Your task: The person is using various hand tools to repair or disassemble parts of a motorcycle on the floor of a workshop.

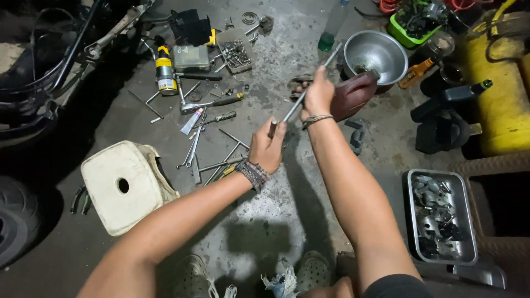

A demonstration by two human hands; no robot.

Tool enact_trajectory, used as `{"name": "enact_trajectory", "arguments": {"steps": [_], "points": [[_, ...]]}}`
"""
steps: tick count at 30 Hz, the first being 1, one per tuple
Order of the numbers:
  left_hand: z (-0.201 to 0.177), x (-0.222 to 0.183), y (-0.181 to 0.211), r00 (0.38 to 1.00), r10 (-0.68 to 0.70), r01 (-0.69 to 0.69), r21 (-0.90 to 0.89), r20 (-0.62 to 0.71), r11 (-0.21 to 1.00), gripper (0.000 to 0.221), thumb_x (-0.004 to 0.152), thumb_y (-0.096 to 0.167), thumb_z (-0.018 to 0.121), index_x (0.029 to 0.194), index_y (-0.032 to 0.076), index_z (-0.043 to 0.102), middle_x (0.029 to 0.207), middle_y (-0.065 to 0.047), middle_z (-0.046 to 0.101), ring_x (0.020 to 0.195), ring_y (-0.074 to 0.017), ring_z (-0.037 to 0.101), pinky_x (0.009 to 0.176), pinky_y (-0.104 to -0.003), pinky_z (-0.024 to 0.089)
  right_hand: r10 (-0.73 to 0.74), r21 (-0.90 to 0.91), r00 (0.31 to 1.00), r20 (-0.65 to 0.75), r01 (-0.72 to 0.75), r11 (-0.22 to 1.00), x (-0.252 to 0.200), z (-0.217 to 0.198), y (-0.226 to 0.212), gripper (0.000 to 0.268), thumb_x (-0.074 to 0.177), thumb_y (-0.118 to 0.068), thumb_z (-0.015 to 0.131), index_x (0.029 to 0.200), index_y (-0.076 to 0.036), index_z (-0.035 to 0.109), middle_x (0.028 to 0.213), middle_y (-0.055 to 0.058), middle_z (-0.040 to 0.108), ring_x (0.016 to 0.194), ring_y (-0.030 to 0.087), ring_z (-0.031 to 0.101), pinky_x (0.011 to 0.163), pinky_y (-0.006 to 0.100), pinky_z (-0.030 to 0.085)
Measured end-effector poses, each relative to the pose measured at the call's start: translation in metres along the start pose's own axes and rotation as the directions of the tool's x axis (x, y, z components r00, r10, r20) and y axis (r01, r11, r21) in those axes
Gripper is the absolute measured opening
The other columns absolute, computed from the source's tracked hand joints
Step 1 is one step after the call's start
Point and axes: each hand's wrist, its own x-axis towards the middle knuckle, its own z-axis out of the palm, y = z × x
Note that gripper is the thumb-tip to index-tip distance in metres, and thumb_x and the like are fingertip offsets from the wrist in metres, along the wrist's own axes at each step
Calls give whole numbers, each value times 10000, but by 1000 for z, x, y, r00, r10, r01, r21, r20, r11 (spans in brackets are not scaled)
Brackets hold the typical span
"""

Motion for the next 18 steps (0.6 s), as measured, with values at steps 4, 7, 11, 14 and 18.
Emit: {"name": "enact_trajectory", "arguments": {"steps": [4,7,11,14,18], "points": [[-7,-8,6,996,67,-70,52,60,996,445,1114,288,469,706,108,479,476,-130,433,456,-216,538,496,-266,410,34,34,998,-61,-32,999,42,-24,12,508,987,-503,522,1092,-6,515,727,121,597,507,280,722,471,374,635],[-8,-12,9,992,71,-79,84,100,993,439,1087,213,529,668,104,457,462,-157,433,414,-252,507,461,-256,404,50,150,983,-175,-24,988,14,-31,-30,490,968,-446,556,1097,27,550,825,148,587,587,260,719,515,388,679],[-13,-17,9,980,113,-125,64,165,990,361,1063,144,540,710,97,477,493,-187,414,444,-302,501,516,-286,430,63,31,964,-258,-57,998,22,-38,-29,550,954,-455,515,1161,46,606,830,135,630,573,225,708,537,357,637],[-21,-16,2,989,54,-61,48,138,997,359,1060,197,550,726,72,511,542,-220,509,563,-253,555,583,-319,467,121,184,949,-291,-69,981,80,-44,26,494,965,-523,535,1113,-54,581,647,140,592,445,292,679,410,391,603],[-35,-1,-21,991,-132,132,-15,-1,991,467,1095,368,476,682,155,517,575,-18,523,615,-142,461,669,-317,434,23,95,916,-401,16,995,-60,-15,-114,464,976,-363,526,1156,63,556,678,122,601,461,193,642,464,289,588]]}}
